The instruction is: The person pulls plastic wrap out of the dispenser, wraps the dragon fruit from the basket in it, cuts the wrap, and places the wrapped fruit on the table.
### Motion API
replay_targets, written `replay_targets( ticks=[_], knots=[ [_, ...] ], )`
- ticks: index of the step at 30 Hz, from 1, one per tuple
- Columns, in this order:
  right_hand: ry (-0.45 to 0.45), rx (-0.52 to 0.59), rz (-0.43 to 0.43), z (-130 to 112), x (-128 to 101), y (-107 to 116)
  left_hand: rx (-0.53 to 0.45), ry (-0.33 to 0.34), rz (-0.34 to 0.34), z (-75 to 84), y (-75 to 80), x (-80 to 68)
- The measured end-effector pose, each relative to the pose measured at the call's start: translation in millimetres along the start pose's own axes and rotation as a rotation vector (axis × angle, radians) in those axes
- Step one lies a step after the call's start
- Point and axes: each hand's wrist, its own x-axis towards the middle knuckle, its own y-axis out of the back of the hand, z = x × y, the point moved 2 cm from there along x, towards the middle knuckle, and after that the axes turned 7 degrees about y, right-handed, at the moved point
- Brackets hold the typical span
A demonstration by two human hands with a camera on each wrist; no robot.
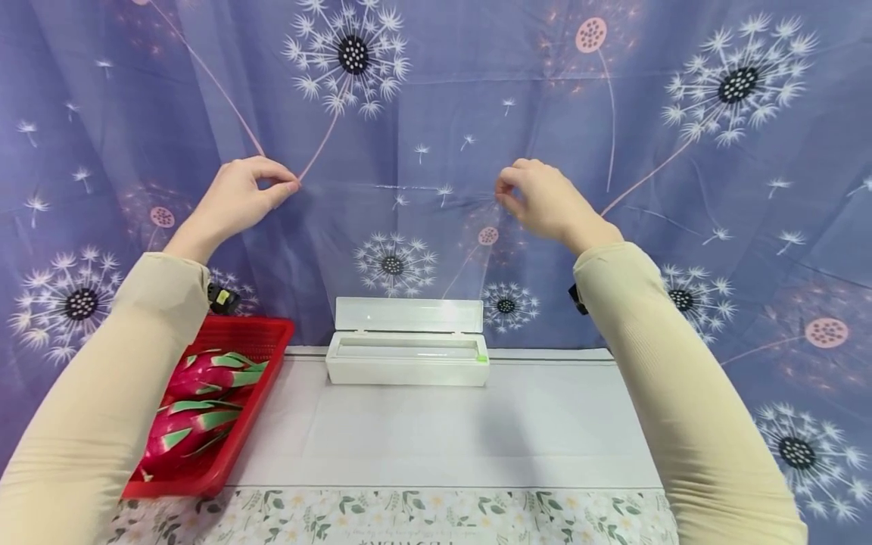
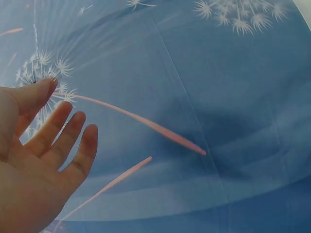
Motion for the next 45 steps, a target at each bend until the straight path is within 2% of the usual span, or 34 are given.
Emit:
replay_targets(
  ticks=[5, 15, 22, 28, 36, 39, 45],
  knots=[
    [0.051, -0.010, 0.017, -10, -8, 1, 0.007, -0.081, 0.031, -1.9, 5.1, -9.7],
    [0.131, 0.001, 0.080, -22, -24, 8, -0.036, -0.164, 0.010, 4.1, 0.5, -33.3],
    [0.202, 0.025, 0.140, -35, -44, 8, -0.023, -0.219, 0.004, 1.3, 1.9, -51.9],
    [0.298, 0.067, 0.180, -51, -66, 6, -0.065, -0.329, 0.011, -1.0, 0.1, -79.4],
    [0.429, 0.079, 0.212, -83, -98, 4, -0.126, -0.449, -0.040, 1.7, -9.8, -122.3],
    [0.454, 0.091, 0.243, -97, -108, 2, -0.142, -0.459, -0.093, 0.4, -14.1, -138.8],
    [0.465, 0.113, 0.253, -118, -127, -5, -0.153, -0.429, -0.189, -7.1, -22.5, -166.3]
  ],
)
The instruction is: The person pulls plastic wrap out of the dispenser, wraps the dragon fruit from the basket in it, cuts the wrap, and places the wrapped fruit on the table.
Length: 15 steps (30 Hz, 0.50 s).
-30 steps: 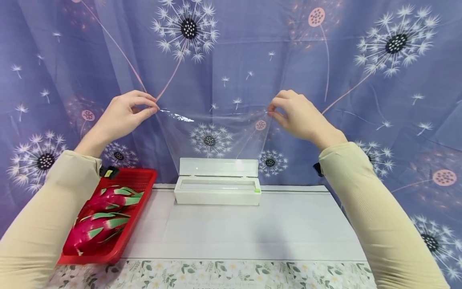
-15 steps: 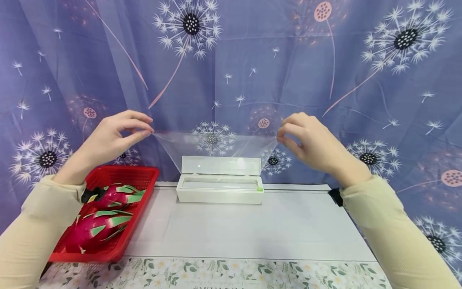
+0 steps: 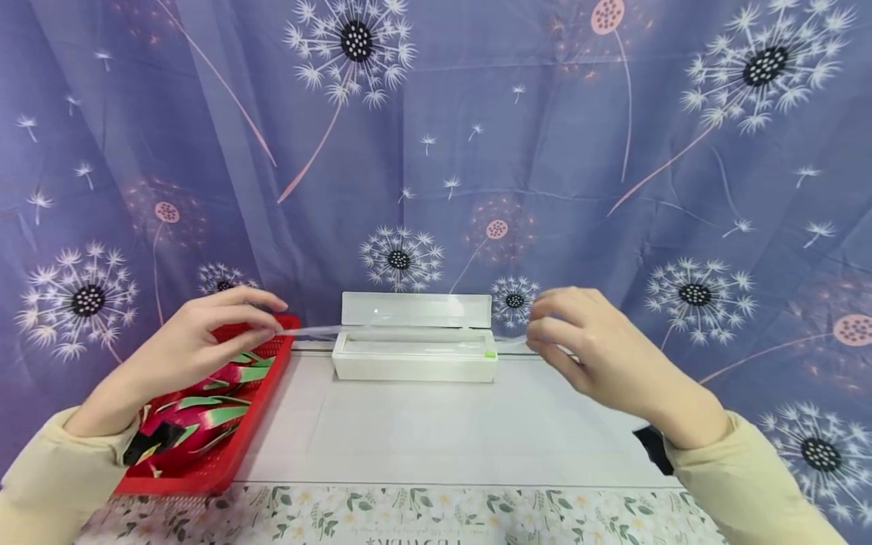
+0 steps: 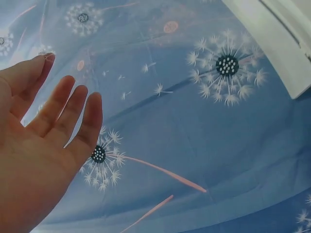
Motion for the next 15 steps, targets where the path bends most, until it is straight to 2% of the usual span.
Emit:
replay_targets(
  ticks=[3, 7, 11, 15],
  knots=[
    [-0.001, 0.009, 0.008, -9, -6, -5, -0.005, 0.005, -0.024, -0.5, -4.3, -8.7],
    [-0.018, 0.017, -0.002, -22, -15, -12, -0.028, 0.021, -0.093, -2.2, -13.9, -22.4],
    [-0.020, 0.034, -0.029, -35, -26, -25, -0.044, 0.038, -0.189, -4.6, -31.2, -41.9],
    [-0.041, 0.041, -0.070, -48, -40, -39, -0.082, 0.029, -0.236, -8.2, -49.2, -60.5]
  ],
)
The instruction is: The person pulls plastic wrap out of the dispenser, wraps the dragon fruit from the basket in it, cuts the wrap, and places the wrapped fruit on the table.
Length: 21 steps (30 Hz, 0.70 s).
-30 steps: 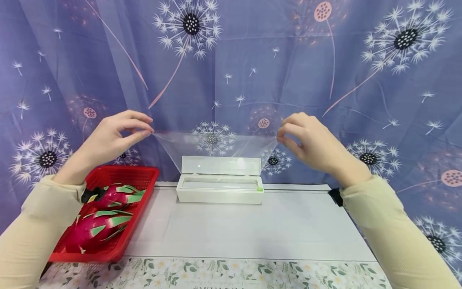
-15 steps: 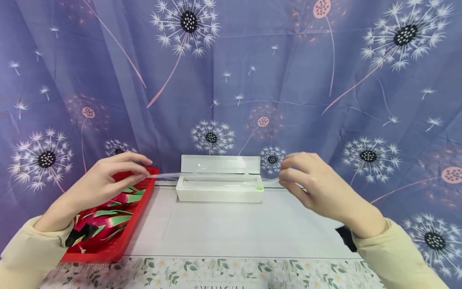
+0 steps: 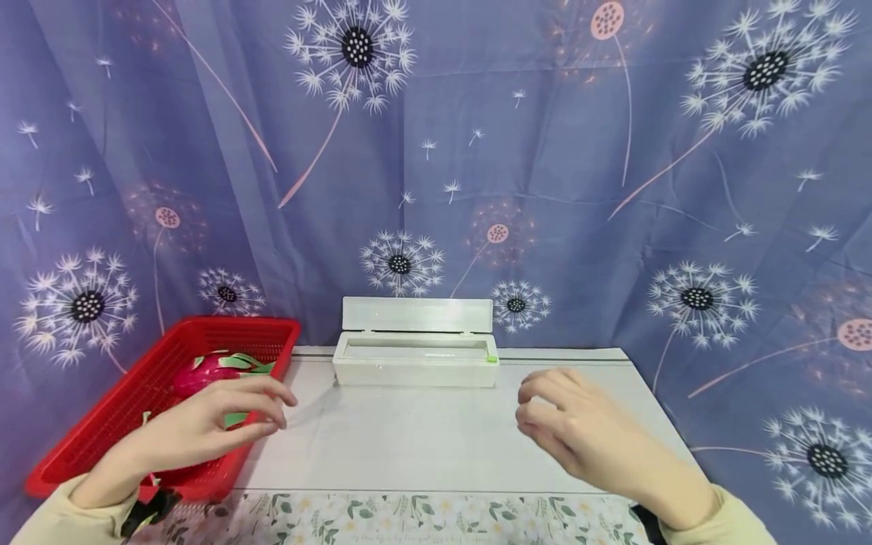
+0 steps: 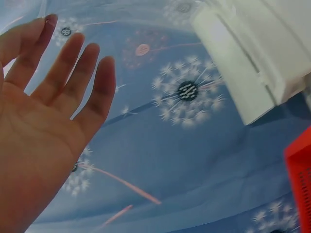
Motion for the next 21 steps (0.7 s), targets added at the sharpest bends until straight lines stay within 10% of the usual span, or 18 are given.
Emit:
replay_targets(
  ticks=[21],
  knots=[
    [-0.100, 0.228, -0.181, -60, -87, -98, -0.117, 0.109, -0.333, -31.2, -114.4, -47.3]
  ],
)
